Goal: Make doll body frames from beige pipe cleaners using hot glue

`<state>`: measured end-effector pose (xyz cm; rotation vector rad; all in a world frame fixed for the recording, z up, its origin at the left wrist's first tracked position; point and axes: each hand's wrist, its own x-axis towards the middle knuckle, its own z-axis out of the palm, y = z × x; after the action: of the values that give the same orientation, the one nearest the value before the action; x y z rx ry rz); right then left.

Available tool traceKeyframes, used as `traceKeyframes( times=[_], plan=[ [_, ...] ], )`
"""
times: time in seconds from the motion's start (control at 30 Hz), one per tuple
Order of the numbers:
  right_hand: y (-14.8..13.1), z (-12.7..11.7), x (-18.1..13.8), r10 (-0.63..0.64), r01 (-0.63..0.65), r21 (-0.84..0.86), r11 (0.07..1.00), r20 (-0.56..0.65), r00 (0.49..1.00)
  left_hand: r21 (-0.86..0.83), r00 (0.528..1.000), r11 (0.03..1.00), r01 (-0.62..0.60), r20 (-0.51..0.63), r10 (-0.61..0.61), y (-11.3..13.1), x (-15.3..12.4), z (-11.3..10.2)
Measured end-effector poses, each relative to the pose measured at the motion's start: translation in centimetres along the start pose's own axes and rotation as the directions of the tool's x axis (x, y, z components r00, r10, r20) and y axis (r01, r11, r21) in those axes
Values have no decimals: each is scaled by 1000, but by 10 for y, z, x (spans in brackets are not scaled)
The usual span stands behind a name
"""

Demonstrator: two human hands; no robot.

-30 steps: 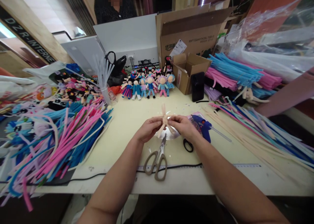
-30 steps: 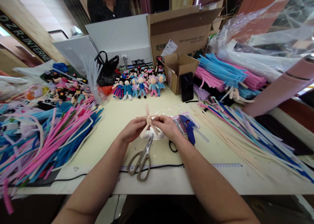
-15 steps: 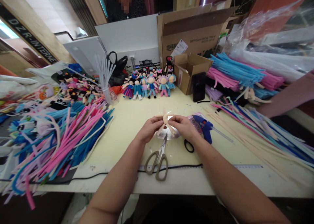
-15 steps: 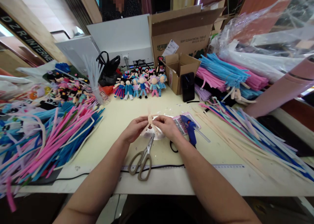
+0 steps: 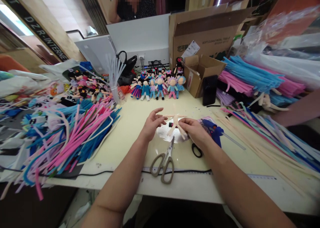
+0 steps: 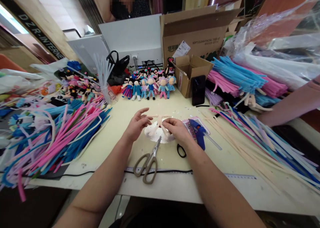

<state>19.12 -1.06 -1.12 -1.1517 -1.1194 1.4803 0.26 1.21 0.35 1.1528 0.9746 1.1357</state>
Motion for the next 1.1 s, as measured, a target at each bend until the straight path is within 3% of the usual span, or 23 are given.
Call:
traceKeyframes(
  times=[0.17,0.33,0.57,0.8,1.1],
  plan=[
    [-2,1,-3,24,-27,43,999,71,997,76,979,993,-87,190,71,8,-5,1],
    [-3,-1,-4,28,-33,36,999,120,992,67,959,997,-31,283,11,9,-9,2],
    [-1,1,-4,32,-30,-19,999,127,991,229,964,970,-86,266,22,7,-10,3],
    [-1,2,-4,58,-56,-18,998,126,990,179,970,982,-65,241,20,10,-10,7],
    [-4,-1,-6,52,-59,21,998,232,971,75,939,997,28,341,-52,12,-12,4]
  ],
)
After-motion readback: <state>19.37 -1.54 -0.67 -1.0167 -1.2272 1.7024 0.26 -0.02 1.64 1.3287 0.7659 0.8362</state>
